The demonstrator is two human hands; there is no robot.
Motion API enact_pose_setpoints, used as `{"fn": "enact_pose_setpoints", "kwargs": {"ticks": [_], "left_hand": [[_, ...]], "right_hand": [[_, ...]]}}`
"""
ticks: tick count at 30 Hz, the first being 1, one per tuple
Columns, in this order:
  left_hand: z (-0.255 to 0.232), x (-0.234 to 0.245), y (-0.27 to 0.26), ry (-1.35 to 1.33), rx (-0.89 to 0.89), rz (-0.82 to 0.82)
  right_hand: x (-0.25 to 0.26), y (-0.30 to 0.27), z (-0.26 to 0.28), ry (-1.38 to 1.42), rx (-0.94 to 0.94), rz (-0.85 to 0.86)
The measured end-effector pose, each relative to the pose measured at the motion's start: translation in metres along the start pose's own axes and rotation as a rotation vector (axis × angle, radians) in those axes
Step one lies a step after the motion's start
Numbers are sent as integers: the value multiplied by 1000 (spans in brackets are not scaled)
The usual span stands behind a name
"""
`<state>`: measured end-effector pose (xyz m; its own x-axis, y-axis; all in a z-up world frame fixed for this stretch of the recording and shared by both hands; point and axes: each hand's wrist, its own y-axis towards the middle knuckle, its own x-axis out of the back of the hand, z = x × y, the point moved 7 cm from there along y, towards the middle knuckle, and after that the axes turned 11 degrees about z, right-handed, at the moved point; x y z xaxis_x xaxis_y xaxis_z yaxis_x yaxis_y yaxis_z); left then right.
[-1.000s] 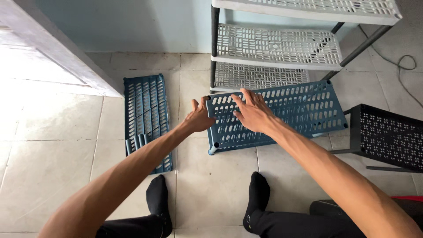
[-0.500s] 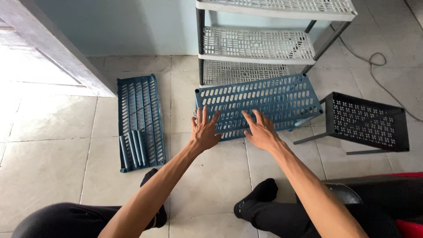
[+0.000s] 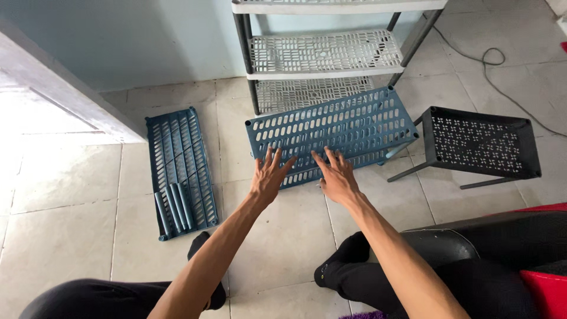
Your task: The person kneels on the tiled floor assembling a blue plastic shoe rack. They insert cylindrical tube connectors into the holes of perforated rack panels, attach leg tubes to a panel, press the parts together by hand, and stack the panels and tubes as the rack takes shape.
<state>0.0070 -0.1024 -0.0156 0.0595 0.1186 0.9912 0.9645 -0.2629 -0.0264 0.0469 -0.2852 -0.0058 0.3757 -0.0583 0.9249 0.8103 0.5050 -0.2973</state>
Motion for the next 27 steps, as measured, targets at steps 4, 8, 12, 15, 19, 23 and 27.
{"fn": "enact_pose_setpoints", "kwargs": {"ticks": [4, 8, 12, 15, 19, 23, 27], "left_hand": [[13, -3, -4, 79, 45, 97], [36, 1, -14, 188, 99, 231], [67, 15, -31, 225, 139, 227], [81, 27, -43, 163, 168, 137], [81, 26, -46, 118, 205, 155], [78, 24, -36, 113, 235, 127], [84, 23, -27, 74, 237, 87]], "right_hand": [[-1, -3, 15, -1, 38, 9], [1, -2, 29, 29, 124, -22], [5, 0, 31, 2, 95, -96], [7, -1, 26, -19, 53, -140], [-1, -3, 27, -49, 18, -188], [-5, 4, 22, -48, -16, -225], [-5, 13, 18, -31, -35, -258]]}}
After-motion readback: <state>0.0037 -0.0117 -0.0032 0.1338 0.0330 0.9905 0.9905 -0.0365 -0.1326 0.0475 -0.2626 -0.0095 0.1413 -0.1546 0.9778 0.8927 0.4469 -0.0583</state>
